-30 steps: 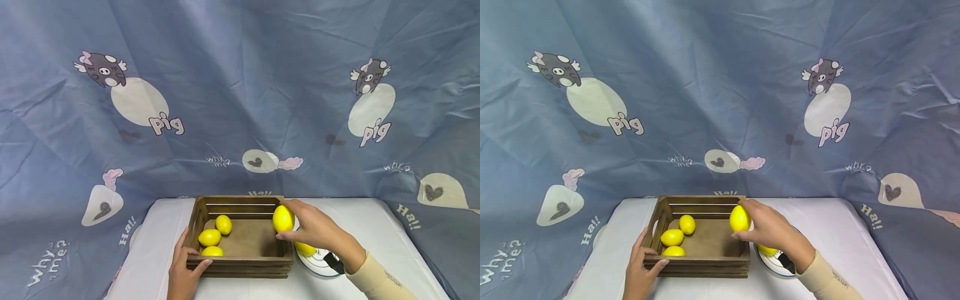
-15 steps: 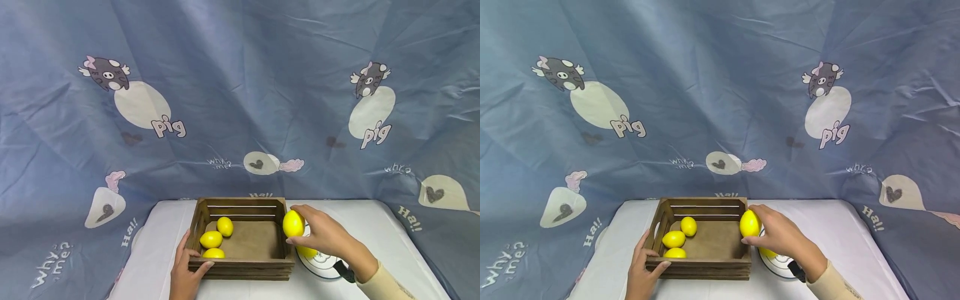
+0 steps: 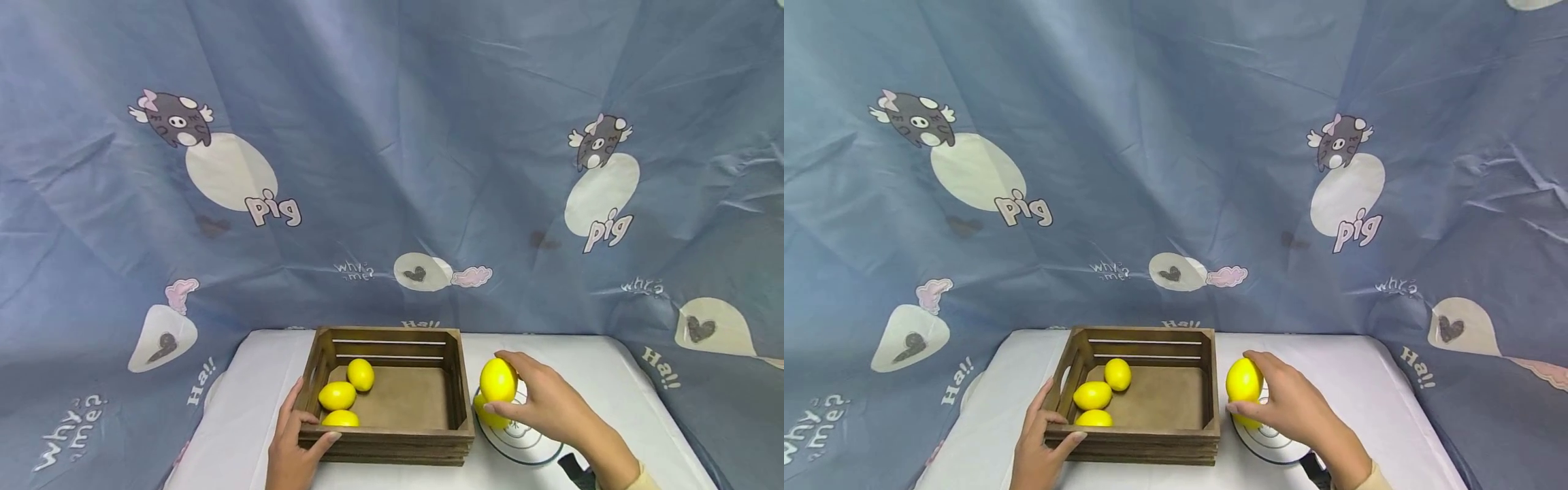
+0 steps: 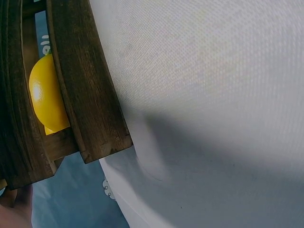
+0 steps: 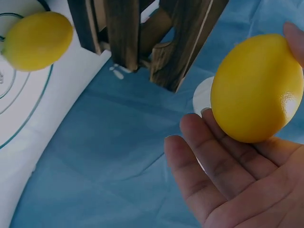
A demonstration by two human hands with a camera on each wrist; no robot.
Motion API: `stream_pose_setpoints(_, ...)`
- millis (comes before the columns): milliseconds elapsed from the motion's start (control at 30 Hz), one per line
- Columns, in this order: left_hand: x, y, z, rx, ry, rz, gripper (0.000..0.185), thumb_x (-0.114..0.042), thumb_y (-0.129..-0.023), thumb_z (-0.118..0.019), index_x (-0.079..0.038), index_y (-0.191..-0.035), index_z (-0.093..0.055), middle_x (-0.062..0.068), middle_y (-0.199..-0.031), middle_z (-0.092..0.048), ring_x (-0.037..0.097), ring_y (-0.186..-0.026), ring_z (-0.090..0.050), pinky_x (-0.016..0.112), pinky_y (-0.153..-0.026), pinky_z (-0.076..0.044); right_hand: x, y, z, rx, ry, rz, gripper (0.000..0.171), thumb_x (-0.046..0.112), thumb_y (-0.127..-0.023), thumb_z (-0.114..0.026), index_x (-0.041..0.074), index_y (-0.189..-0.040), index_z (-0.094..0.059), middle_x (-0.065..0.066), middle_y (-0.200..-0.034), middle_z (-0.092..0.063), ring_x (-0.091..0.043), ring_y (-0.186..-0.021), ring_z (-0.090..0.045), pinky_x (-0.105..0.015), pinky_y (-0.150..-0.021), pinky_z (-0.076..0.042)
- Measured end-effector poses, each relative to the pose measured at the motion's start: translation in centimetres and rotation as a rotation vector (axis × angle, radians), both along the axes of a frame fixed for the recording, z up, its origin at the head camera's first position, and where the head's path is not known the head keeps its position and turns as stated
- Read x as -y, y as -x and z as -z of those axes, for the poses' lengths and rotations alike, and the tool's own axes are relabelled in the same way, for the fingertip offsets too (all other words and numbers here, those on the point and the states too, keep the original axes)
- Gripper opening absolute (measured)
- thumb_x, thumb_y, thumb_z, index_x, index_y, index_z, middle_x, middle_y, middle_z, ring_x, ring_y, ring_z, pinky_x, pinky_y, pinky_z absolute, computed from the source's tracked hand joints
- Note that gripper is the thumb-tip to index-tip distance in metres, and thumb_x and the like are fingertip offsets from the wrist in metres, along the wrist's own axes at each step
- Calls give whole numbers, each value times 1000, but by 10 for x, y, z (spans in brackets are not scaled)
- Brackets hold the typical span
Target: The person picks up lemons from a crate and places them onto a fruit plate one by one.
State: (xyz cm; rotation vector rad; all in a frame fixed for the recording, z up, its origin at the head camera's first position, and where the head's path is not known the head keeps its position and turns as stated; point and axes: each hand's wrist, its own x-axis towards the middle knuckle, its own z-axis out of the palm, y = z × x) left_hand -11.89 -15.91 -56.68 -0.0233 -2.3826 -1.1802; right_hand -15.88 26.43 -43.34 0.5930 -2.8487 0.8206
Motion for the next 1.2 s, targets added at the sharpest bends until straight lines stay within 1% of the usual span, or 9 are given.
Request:
stream_pose_setpoints(133,4,-3,-2,18,17,-9,42,-24,-79,-94,-19,-93,-55,-4,-167,-33,37,-145,-40,54,-100,-44,-5,-7,4,10,1,54,86,59,-80,-87,4,-140,-60,-5,-133,-67,-20,-111,-66,-49,-92,-57)
stream_pose_setpoints(400,2,9,-5,-11,4,9,41,-25,-82,-93,-19,-96,-55,-6,-168,-32,42,-146,-39,66,-102,-43,-20,-6,-2,-35,5,88,84,58,-80,-87,4,-139,-60,-7,-130,-68,-26,-107,-68,-51,-87,-58)
stream_pose_setpoints(600,5,4,-3,-2,26,15,41,-22,-81,-93,-19,-94,-53,0,-167,-33,45,-144,-39,66,-101,-43,-25,-11,5,38,19,122,85,63,-79,-85,7,-138,-61,-2,-126,-69,-22,-107,-67,-49,-88,-58)
stream_pose_setpoints(767,2,-1,5,-59,90,2,46,-19,-75,-97,-20,-92,-54,9,-163,-40,27,-132,-50,49,-91,-51,-31,-15,8,58,2,155,90,66,-77,-85,4,-137,-61,-7,-127,-68,-26,-109,-67,-50,-89,-58)
stream_pose_setpoints(867,3,-3,9,-100,100,-8,50,-15,-70,-99,-22,-91,-53,13,-160,-42,7,-134,-45,40,-90,-48,-34,-16,10,50,8,154,89,64,-77,-86,3,-136,-61,-7,-127,-69,-26,-108,-68,-49,-88,-58)
stream_pose_setpoints(967,5,-3,9,-118,86,1,52,-12,-68,-99,-23,-90,-53,14,-160,-43,-7,-143,-27,30,-101,-38,-35,-17,14,65,19,162,89,65,-77,-86,4,-137,-61,-6,-127,-68,-25,-107,-68,-48,-87,-59)
stream_pose_setpoints(1033,6,-1,8,-128,88,11,52,-12,-68,-99,-23,-90,-53,14,-160,-43,-11,-142,-25,21,-102,-34,-37,-18,17,79,24,174,91,65,-76,-86,3,-138,-60,-8,-129,-68,-26,-108,-68,-48,-88,-59)
stream_pose_setpoints(1100,6,1,7,-126,94,13,51,-13,-69,-99,-23,-90,-53,13,-160,-43,-10,-142,-26,23,-102,-35,-38,-18,18,86,27,185,93,66,-76,-86,2,-138,-60,-10,-131,-67,-28,-109,-68,-49,-88,-59)
stream_pose_setpoints(1200,5,3,6,-124,92,11,51,-14,-69,-99,-22,-90,-53,13,-160,-43,-1,-143,-33,38,-101,-42,-40,-16,21,101,32,193,94,67,-76,-85,1,-138,-59,-12,-131,-67,-29,-111,-67,-50,-89,-59)
